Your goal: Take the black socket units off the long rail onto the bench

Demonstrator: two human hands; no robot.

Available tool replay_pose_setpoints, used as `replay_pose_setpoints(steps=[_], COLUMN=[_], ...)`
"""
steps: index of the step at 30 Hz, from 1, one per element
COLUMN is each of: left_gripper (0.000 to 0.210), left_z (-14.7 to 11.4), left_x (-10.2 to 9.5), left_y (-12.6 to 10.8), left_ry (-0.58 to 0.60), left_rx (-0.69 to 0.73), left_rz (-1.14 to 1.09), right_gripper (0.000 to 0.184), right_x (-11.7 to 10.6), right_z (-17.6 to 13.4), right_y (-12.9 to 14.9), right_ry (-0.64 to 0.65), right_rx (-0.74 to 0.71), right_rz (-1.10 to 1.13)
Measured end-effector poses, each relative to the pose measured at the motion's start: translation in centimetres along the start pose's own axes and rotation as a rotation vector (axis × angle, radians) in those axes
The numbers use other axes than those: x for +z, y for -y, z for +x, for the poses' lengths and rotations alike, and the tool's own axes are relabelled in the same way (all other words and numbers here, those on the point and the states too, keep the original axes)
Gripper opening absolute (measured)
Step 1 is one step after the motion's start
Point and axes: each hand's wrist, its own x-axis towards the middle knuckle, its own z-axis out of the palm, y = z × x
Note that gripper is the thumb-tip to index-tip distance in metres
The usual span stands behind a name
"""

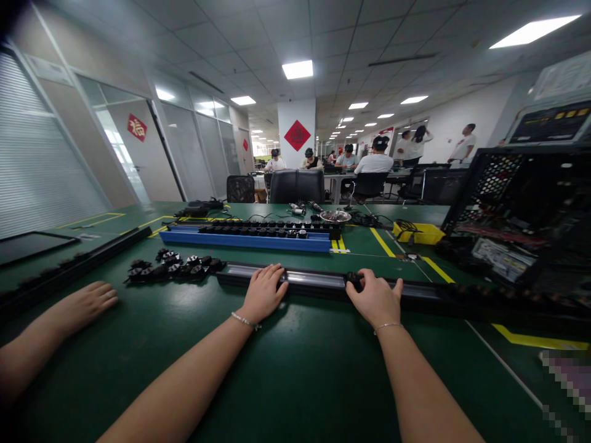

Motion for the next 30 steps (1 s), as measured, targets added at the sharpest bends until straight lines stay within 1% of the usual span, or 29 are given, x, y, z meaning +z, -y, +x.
replay_pose_setpoints(steps=[8, 16, 25, 30], left_gripper=[0.038, 0.038, 0.038, 0.037], left_z=[0.0, 0.0, 0.0, 0.0], left_x=[-0.1, 0.0, -0.1, 0.2], left_y=[0.0, 0.0, 0.0, 0.1], left_ry=[0.003, -0.018, -0.015, -0.024], left_rx=[-0.001, 0.006, 0.004, 0.008], left_rz=[-0.003, -0.006, -0.022, -0.019], right_gripper=[0.042, 0.037, 0.041, 0.041], right_x=[0.3, 0.6, 0.0, 0.0], right_z=[0.1, -0.3, -0.4, -0.4], right_y=[-0.1, 0.4, 1.0, 1.2], right_ry=[0.011, -0.057, 0.037, 0.042], right_rx=[-0.067, -0.161, -0.182, -0.210], right_rz=[0.025, 0.042, -0.009, -0.014])
